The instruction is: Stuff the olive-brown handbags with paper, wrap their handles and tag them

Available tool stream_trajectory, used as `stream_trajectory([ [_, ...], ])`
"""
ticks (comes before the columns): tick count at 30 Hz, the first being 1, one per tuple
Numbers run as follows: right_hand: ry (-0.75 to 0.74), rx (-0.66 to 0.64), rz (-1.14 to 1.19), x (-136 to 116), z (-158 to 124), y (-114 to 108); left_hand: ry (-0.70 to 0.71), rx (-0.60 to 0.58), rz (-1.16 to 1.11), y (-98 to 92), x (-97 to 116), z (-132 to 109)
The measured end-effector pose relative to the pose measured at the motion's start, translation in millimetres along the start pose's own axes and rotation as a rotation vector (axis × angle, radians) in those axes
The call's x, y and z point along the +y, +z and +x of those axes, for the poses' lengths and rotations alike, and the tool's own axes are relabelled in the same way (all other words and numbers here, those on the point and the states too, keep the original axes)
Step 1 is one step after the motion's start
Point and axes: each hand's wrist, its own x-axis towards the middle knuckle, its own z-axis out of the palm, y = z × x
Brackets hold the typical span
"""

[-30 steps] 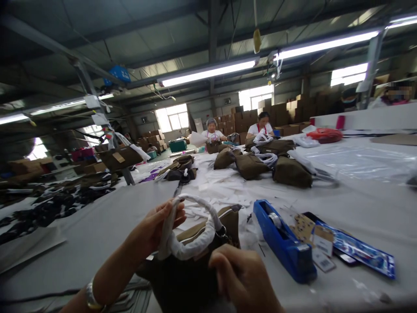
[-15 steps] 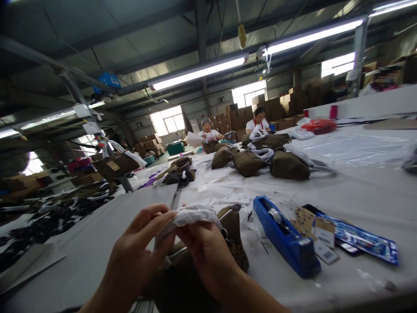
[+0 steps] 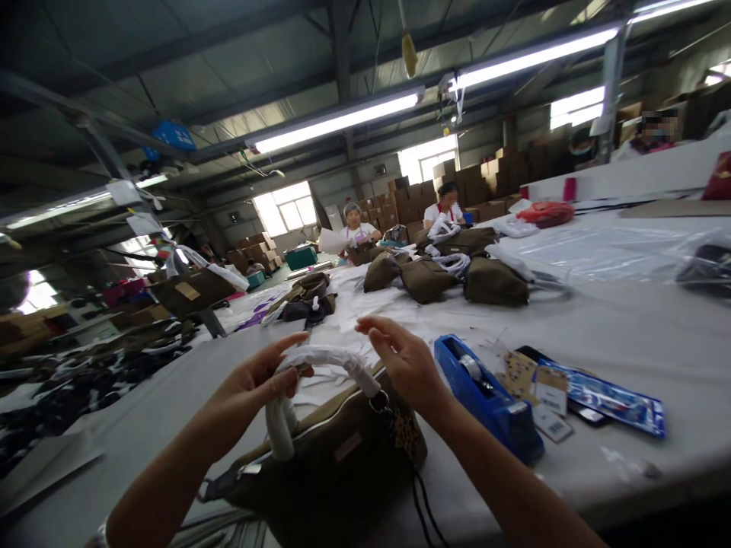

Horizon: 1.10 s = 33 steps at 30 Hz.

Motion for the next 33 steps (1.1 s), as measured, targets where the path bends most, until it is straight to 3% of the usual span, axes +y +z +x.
stream_trajectory([
  [3, 0.075, -0.471, -0.006, 11, 19, 2, -0.003, -0.060, -0.096, 4.1, -1, 3],
  [4, 0.107, -0.578, -0.023, 15, 23, 3, -0.007, -0.065, -0.115, 4.9, -1, 2],
  [6, 0.135, -0.675, -0.069, 23, 26, 4, -0.017, -0.046, -0.121, 4.9, -1, 1],
  [13, 0.022, -0.682, -0.169, 46, 36, -17, -0.055, 0.046, -0.011, -2.3, -1, -5],
  [18, -0.022, -0.437, -0.158, 37, 36, -12, 0.015, 0.132, 0.042, 4.4, -7, 1],
  [21, -0.103, -0.470, -0.113, 19, 28, 0, 0.031, 0.091, -0.005, 8.3, -8, 4],
  [24, -0.224, -0.524, -0.211, 6, 23, 8, 0.008, 0.016, -0.026, 7.7, -6, 2],
  [29, -0.253, -0.433, -0.237, 15, 23, 13, -0.150, -0.172, -0.101, 2.3, -7, 1],
  [31, -0.261, -0.437, -0.253, 20, 25, 13, -0.137, -0.144, -0.081, 1.1, -6, 3],
  [33, -0.263, -0.472, -0.260, 23, 27, 10, -0.096, -0.031, -0.098, -1.0, -3, 6],
])
